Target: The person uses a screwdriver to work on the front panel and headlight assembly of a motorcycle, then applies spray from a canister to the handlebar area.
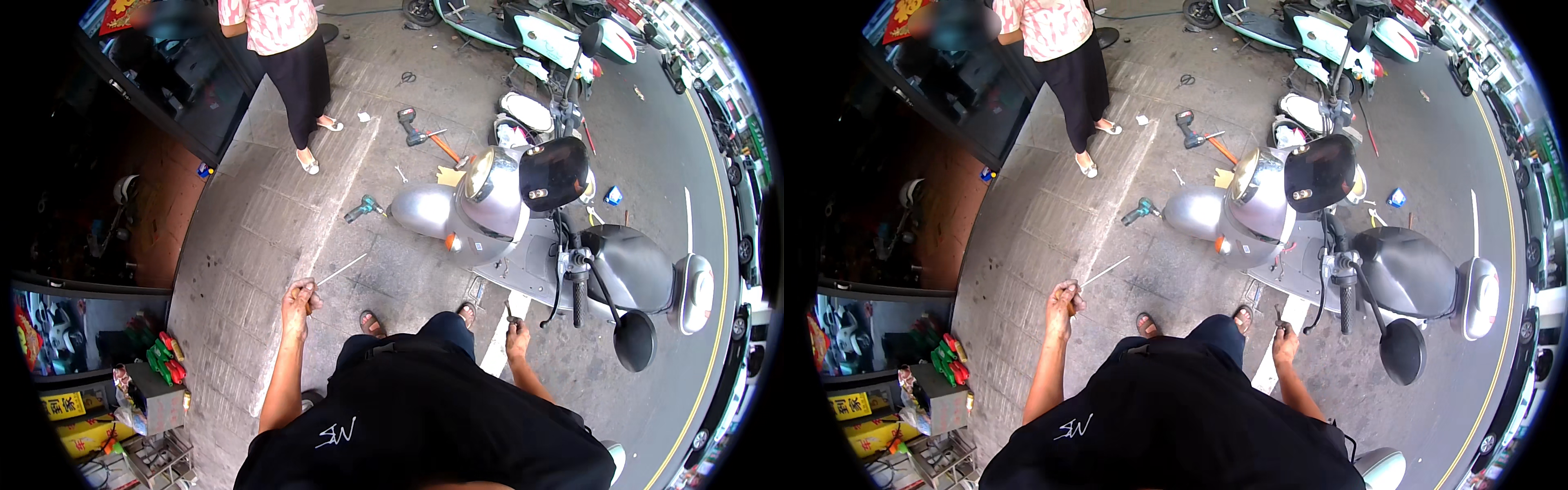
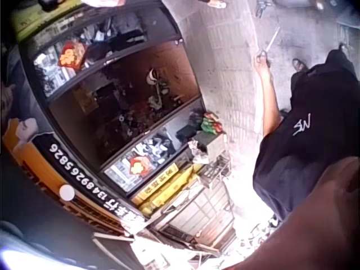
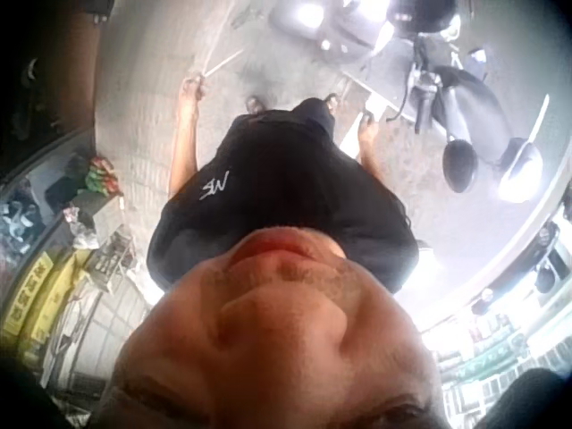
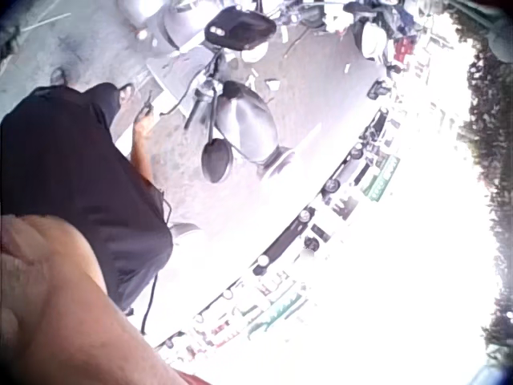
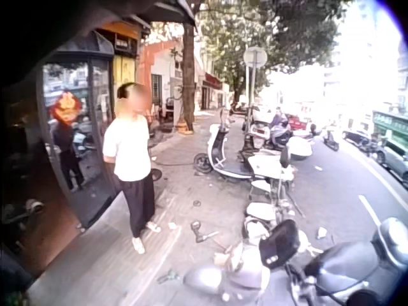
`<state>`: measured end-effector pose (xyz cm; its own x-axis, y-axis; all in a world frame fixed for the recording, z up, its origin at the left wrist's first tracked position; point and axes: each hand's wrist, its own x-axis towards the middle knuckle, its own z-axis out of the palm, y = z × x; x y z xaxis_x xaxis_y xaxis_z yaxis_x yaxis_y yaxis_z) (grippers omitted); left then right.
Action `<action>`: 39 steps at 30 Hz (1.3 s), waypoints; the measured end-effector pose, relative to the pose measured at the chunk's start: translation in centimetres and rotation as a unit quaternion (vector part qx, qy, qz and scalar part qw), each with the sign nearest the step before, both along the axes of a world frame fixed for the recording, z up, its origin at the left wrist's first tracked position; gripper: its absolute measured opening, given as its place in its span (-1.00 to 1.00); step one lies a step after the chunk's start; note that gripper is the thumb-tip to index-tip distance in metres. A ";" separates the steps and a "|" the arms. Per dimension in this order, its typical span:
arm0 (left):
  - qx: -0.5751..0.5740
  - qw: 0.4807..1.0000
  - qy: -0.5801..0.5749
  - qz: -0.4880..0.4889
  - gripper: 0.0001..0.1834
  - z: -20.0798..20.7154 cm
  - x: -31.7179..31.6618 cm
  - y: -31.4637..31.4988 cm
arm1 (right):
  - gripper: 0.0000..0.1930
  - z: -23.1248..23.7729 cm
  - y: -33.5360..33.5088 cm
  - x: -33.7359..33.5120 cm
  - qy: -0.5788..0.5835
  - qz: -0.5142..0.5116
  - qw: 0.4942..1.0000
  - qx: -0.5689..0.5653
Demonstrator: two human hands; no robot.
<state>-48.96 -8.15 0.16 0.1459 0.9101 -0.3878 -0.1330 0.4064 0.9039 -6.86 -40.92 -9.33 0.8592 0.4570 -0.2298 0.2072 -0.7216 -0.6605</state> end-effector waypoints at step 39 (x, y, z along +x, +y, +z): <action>0.227 0.568 -0.052 -0.789 -0.69 14.1 38.6 62.9 | -0.52 19.4 77.5 -2.0 0.196 -0.087 0.861 0.461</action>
